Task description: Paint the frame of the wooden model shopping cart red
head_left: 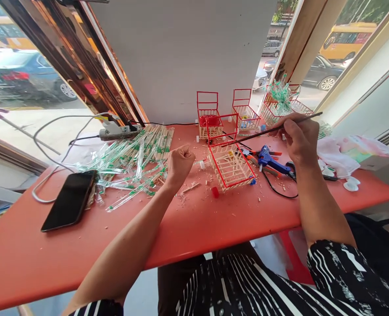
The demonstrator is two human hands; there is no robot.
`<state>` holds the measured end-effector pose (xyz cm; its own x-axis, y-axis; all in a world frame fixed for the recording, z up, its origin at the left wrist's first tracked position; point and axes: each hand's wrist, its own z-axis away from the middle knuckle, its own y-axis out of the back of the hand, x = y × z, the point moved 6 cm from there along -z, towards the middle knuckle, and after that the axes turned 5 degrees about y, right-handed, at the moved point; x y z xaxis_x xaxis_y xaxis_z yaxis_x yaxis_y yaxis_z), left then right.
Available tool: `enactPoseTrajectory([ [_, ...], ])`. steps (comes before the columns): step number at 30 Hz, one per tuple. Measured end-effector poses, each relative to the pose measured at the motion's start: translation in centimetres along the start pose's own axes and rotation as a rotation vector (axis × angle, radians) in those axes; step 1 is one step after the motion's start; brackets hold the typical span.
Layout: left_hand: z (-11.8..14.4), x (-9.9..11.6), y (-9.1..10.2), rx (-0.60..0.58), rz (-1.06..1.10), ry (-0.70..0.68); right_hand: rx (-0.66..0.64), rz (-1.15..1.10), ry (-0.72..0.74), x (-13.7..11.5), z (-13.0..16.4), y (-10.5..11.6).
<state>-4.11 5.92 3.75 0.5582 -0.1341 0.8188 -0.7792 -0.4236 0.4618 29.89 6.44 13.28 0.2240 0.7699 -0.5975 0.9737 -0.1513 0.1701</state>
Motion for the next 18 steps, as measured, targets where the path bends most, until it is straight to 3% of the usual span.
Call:
enactPoseTrajectory([
  [5, 0.3, 0.0, -0.3, -0.012, 0.002, -0.001, 0.05, 0.109, 0.047, -1.7, 0.4, -0.7],
  [11, 0.0, 0.0, -0.3, -0.002, 0.022, -0.03, 0.178, 0.102, 0.111, -2.4, 0.5, 0.1],
  [18, 0.5, 0.0, -1.1, -0.057, 0.018, -0.035, 0.009, 0.138, 0.073, -2.1, 1.2, -1.1],
])
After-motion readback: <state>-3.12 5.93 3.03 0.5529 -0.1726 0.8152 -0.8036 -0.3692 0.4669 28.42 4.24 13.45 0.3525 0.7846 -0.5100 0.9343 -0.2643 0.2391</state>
